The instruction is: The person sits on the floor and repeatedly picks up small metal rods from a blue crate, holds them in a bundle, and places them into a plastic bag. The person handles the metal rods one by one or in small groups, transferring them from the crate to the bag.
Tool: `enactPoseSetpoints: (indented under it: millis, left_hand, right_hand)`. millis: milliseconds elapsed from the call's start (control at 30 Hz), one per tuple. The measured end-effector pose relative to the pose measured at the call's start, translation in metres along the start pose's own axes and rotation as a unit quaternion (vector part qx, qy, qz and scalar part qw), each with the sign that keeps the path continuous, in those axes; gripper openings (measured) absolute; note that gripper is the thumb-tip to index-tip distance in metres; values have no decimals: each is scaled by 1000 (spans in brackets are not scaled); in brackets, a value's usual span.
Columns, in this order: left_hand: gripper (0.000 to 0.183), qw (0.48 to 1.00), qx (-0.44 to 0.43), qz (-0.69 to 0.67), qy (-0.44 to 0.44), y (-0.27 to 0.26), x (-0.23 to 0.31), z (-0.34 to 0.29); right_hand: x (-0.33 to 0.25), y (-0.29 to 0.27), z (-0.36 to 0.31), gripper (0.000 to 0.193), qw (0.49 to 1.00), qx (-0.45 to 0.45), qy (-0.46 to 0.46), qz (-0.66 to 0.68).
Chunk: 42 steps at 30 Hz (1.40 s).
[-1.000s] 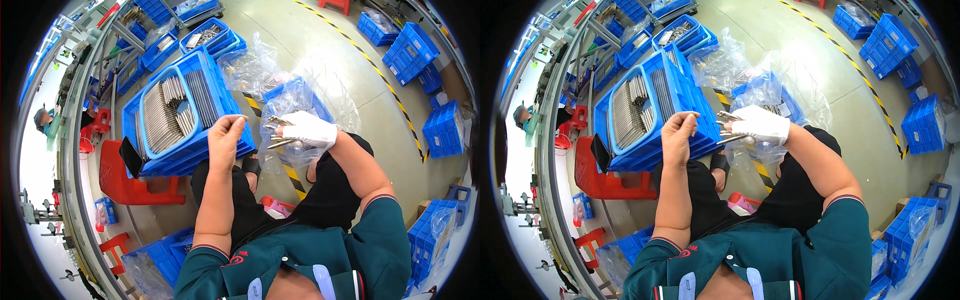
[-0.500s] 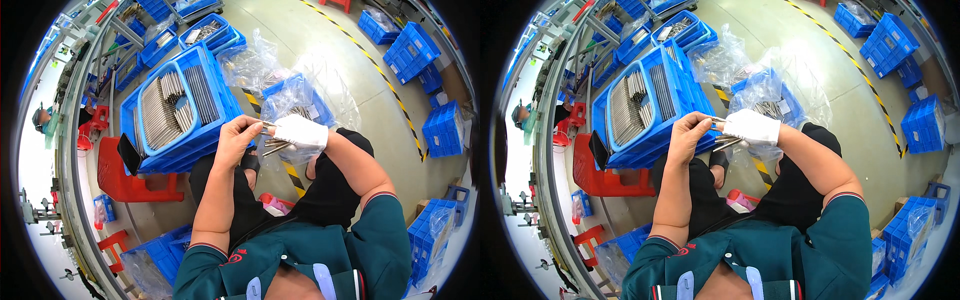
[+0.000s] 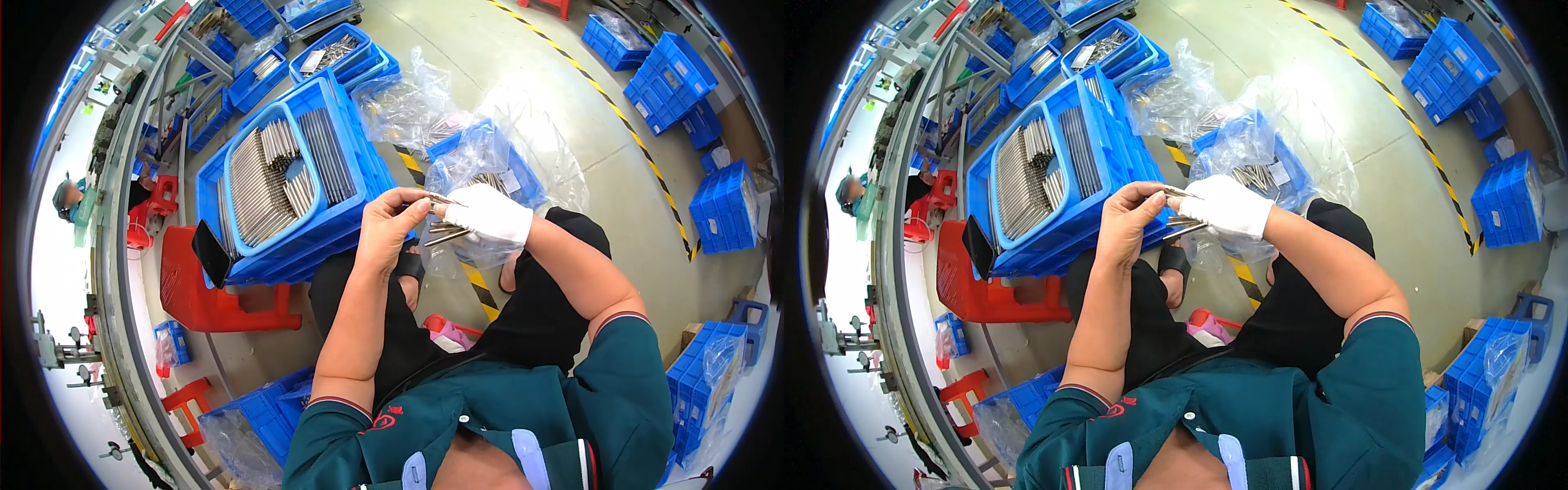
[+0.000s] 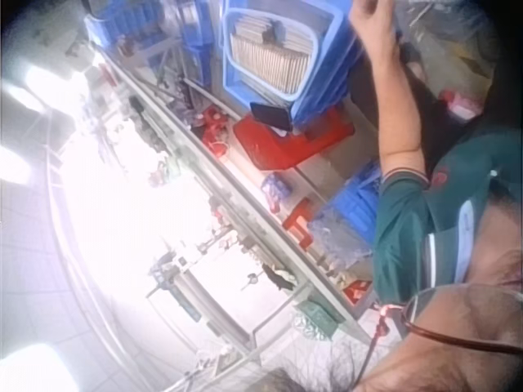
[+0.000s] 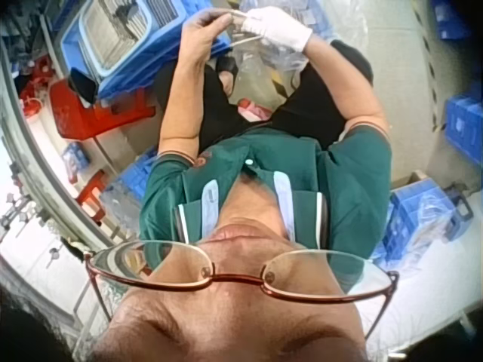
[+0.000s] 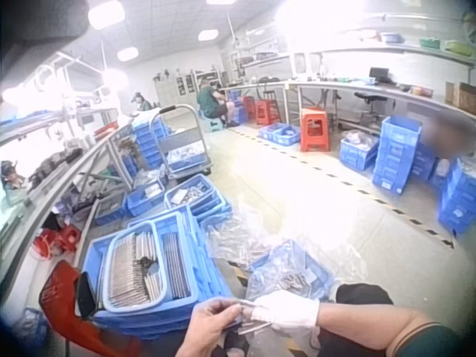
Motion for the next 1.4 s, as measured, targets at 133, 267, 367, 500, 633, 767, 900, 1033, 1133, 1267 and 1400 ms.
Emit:
enactPoseSetpoints:
  millis: [133,267,367,500,633,767,900,1033,1133,1267,1400]
  left_hand:
    - [14,999,-2,-39,-8,-1,-4,1]
    - [17,998,-22,-51,-44,-3,-14,0]
    - [18,998,-23,-15,-64,-2,-16,-1]
    - [15,999,2,12,-51,2,-11,-2]
    - [18,999,28,38,-23,-3,-5,-4]
    - [15,995,81,37,52,-25,20,-1]
    - [15,997,34,64,19,-5,11,-4]
    - [14,997,-1,76,12,-2,3,-1]
    - [14,997,-12,79,7,-5,2,0]
    - [15,998,-27,57,-2,2,6,-1]
    - [16,998,-40,58,1,7,4,-1]
  right_hand:
    - [-3,-2,-2,49,999,-19,14,40]
    - [-10,-4,-6,42,999,-4,-6,50]
    - [-7,-2,-6,39,999,14,-23,34]
    - [-5,-1,-5,39,999,18,-21,29]
    - [-6,1,-4,45,997,-10,-14,79]
    - [0,-5,-3,48,998,-31,0,55]
    - [-2,5,-3,51,997,-57,17,51]
    - [-2,8,0,53,998,-47,-9,31]
    - [-4,10,-2,43,997,-73,12,22]
    - [-8,9,-5,43,998,-63,-6,11]
    - [-10,7,-5,43,998,-52,-13,17]
Point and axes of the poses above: each hand's wrist, its own z-axis towards the middle knuckle, its own y-axis out of the palm, x = y × z, the point moved 9 cm from there along z, towards the middle knuckle, and after that the axes turned 5 degrees about -z, right-handed, at the moved point
